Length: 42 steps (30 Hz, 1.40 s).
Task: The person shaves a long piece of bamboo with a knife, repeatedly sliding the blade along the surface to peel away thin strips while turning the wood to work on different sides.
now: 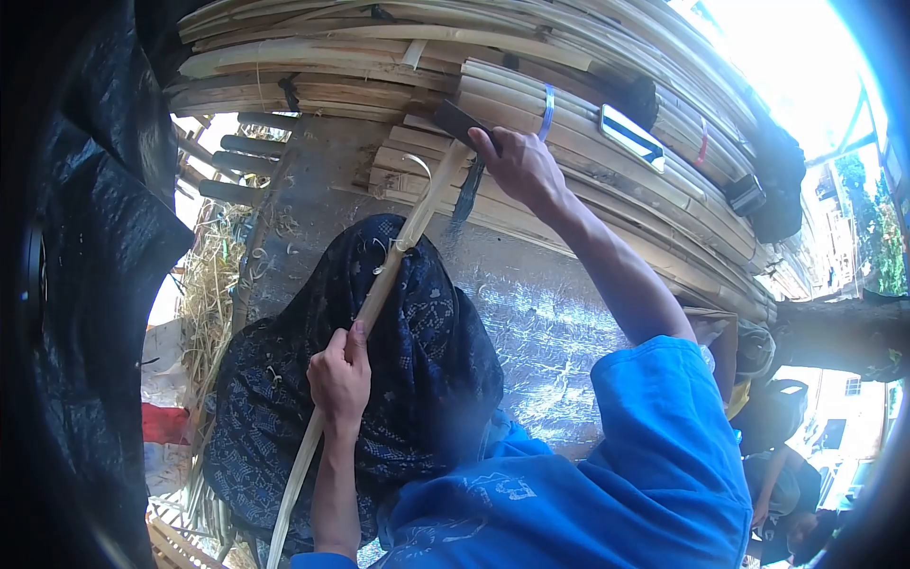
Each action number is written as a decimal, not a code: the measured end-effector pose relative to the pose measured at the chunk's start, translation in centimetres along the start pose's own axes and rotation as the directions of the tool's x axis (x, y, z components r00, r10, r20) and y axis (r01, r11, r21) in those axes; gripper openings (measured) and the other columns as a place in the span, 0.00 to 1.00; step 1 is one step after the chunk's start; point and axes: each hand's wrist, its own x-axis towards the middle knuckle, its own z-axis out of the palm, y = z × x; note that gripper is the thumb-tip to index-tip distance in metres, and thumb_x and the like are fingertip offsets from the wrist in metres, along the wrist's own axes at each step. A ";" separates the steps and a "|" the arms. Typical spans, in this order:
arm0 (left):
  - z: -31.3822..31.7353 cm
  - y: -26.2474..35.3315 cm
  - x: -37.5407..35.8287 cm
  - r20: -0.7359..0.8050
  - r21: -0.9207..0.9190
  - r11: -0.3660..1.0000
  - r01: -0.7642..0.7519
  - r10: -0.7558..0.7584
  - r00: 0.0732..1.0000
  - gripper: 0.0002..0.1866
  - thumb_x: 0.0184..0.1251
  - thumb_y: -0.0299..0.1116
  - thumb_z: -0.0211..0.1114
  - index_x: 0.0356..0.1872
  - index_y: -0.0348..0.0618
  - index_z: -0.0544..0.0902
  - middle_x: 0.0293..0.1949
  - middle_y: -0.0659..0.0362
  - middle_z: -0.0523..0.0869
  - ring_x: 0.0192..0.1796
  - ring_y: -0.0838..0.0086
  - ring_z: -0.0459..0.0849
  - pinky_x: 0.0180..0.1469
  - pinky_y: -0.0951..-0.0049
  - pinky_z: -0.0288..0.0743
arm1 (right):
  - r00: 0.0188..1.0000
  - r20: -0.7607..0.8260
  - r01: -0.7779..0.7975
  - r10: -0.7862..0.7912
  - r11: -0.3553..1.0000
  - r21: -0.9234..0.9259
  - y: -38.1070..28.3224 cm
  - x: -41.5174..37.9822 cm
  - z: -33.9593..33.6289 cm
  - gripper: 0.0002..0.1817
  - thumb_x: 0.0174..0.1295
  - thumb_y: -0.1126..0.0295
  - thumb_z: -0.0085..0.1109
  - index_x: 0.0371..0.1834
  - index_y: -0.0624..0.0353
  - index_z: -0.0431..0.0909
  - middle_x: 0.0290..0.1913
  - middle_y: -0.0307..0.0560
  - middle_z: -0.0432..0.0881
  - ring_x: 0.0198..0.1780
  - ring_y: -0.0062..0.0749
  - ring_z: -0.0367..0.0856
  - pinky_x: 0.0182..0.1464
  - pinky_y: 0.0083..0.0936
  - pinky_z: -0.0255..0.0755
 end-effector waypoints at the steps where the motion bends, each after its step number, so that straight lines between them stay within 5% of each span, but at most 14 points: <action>1: 0.0 0.0 0.0 0.001 0.001 1.000 0.001 -0.001 1.000 0.26 0.75 0.49 0.48 0.19 0.42 0.75 0.14 0.49 0.79 0.21 0.52 0.82 0.23 0.57 0.73 | 0.999 -0.019 0.034 -0.034 0.999 -0.005 0.3 0.1 0.4 0.30 0.71 0.45 0.41 0.33 0.63 0.80 0.20 0.57 0.78 0.22 0.45 0.77 0.30 0.41 0.69; 11: 0.4 0.0 -0.1 -0.029 0.031 1.000 -0.004 0.005 1.000 0.26 0.74 0.49 0.50 0.18 0.42 0.74 0.14 0.49 0.79 0.21 0.52 0.83 0.22 0.58 0.74 | 0.999 -0.042 0.022 -0.020 0.998 0.059 1.0 -0.7 2.5 0.31 0.71 0.46 0.41 0.30 0.66 0.79 0.22 0.61 0.79 0.26 0.54 0.81 0.33 0.46 0.72; 14: 0.5 -0.1 -0.1 -0.033 0.041 0.999 -0.013 0.015 0.999 0.26 0.74 0.49 0.50 0.18 0.42 0.74 0.14 0.49 0.80 0.20 0.53 0.83 0.23 0.58 0.74 | 0.987 -0.135 0.107 -0.092 0.989 0.106 0.8 -1.2 3.2 0.28 0.73 0.49 0.43 0.27 0.64 0.78 0.18 0.55 0.76 0.18 0.42 0.75 0.24 0.40 0.66; 16: 0.5 0.0 0.1 -0.039 0.045 0.999 -0.025 0.027 0.999 0.26 0.74 0.49 0.50 0.18 0.42 0.74 0.14 0.49 0.80 0.20 0.53 0.83 0.23 0.58 0.74 | 0.989 0.078 0.108 -0.122 0.980 0.165 -0.4 -2.6 3.2 0.29 0.73 0.50 0.41 0.26 0.63 0.78 0.16 0.49 0.75 0.14 0.33 0.71 0.17 0.36 0.62; 17: 0.5 0.1 0.2 -0.036 0.043 0.999 -0.027 0.028 0.999 0.26 0.74 0.49 0.50 0.18 0.42 0.74 0.14 0.49 0.80 0.20 0.52 0.83 0.23 0.58 0.74 | 0.982 0.148 0.087 -0.117 0.977 0.194 -1.9 -4.2 3.4 0.28 0.73 0.48 0.40 0.34 0.60 0.81 0.17 0.51 0.79 0.17 0.39 0.79 0.20 0.39 0.71; 20: 0.3 -0.1 0.0 -0.027 0.033 0.999 -0.017 0.018 0.999 0.26 0.75 0.48 0.49 0.18 0.42 0.75 0.15 0.49 0.80 0.21 0.52 0.83 0.23 0.57 0.74 | 0.990 0.004 0.139 -0.139 0.989 0.055 -2.9 -6.0 4.8 0.28 0.73 0.48 0.40 0.30 0.62 0.78 0.16 0.56 0.78 0.18 0.48 0.80 0.21 0.43 0.70; 24: 0.3 -0.2 -0.2 -0.020 0.028 0.999 -0.024 0.024 1.000 0.26 0.75 0.49 0.49 0.19 0.42 0.75 0.15 0.49 0.81 0.23 0.51 0.84 0.25 0.55 0.75 | 0.990 0.030 0.134 -0.138 0.986 0.097 -3.8 -7.0 3.3 0.28 0.72 0.47 0.41 0.30 0.63 0.76 0.17 0.58 0.77 0.19 0.52 0.79 0.21 0.44 0.70; 28: 0.2 0.0 -0.5 -0.022 0.035 0.999 -0.015 0.016 1.000 0.26 0.75 0.49 0.48 0.19 0.42 0.75 0.15 0.48 0.81 0.24 0.51 0.84 0.26 0.55 0.76 | 0.952 0.282 0.087 -0.118 0.989 0.120 -5.3 -10.4 4.3 0.28 0.72 0.46 0.39 0.33 0.61 0.75 0.17 0.57 0.77 0.20 0.53 0.80 0.23 0.45 0.72; 31: -0.1 0.0 -0.1 -0.026 0.044 0.999 0.020 -0.019 0.999 0.26 0.75 0.50 0.48 0.20 0.42 0.76 0.16 0.48 0.81 0.24 0.50 0.84 0.26 0.55 0.76 | 0.968 0.207 0.117 -0.142 0.985 0.130 -5.9 -11.0 5.0 0.28 0.72 0.46 0.39 0.32 0.62 0.74 0.18 0.58 0.78 0.21 0.54 0.80 0.28 0.46 0.73; 33: -0.3 -0.1 -0.2 0.014 0.018 1.000 0.003 -0.004 1.000 0.26 0.75 0.49 0.47 0.21 0.42 0.76 0.16 0.48 0.81 0.24 0.50 0.84 0.27 0.55 0.76 | 0.940 0.333 0.002 -0.070 0.980 0.200 -5.8 -10.6 4.0 0.28 0.72 0.46 0.38 0.34 0.62 0.75 0.19 0.59 0.78 0.24 0.55 0.80 0.32 0.47 0.74; 34: -0.6 -0.1 -0.3 0.011 0.021 1.000 0.001 -0.001 1.000 0.26 0.75 0.49 0.47 0.21 0.42 0.76 0.16 0.48 0.81 0.24 0.50 0.84 0.27 0.55 0.76 | 0.975 0.198 0.053 -0.099 0.973 0.226 -5.2 -10.0 4.1 0.30 0.72 0.44 0.38 0.34 0.63 0.78 0.20 0.59 0.78 0.24 0.55 0.80 0.31 0.46 0.73; 36: -1.4 0.3 -0.2 0.065 -0.027 0.999 0.032 -0.030 0.997 0.26 0.75 0.49 0.47 0.21 0.41 0.77 0.15 0.48 0.80 0.24 0.51 0.83 0.27 0.55 0.75 | 0.972 0.206 -0.177 0.116 0.933 0.313 -4.5 -7.0 2.5 0.32 0.71 0.43 0.40 0.33 0.63 0.80 0.21 0.60 0.79 0.25 0.55 0.81 0.33 0.45 0.73; 40: -1.6 0.9 0.9 0.055 -0.121 0.992 0.046 -0.040 0.998 0.27 0.76 0.49 0.47 0.22 0.39 0.77 0.15 0.48 0.80 0.24 0.50 0.83 0.27 0.56 0.73 | 0.991 -0.044 -0.117 0.129 0.969 0.216 -1.8 -0.6 0.3 0.33 0.70 0.43 0.41 0.30 0.66 0.80 0.23 0.61 0.81 0.27 0.56 0.81 0.36 0.44 0.73; 42: -1.3 1.4 2.2 0.083 -0.186 0.982 0.037 -0.022 0.996 0.27 0.76 0.48 0.48 0.22 0.36 0.78 0.15 0.47 0.79 0.24 0.50 0.83 0.26 0.57 0.71 | 0.985 -0.012 -0.168 0.172 0.973 0.158 -1.2 1.3 -0.1 0.34 0.69 0.41 0.41 0.33 0.66 0.80 0.25 0.62 0.81 0.30 0.56 0.82 0.39 0.44 0.72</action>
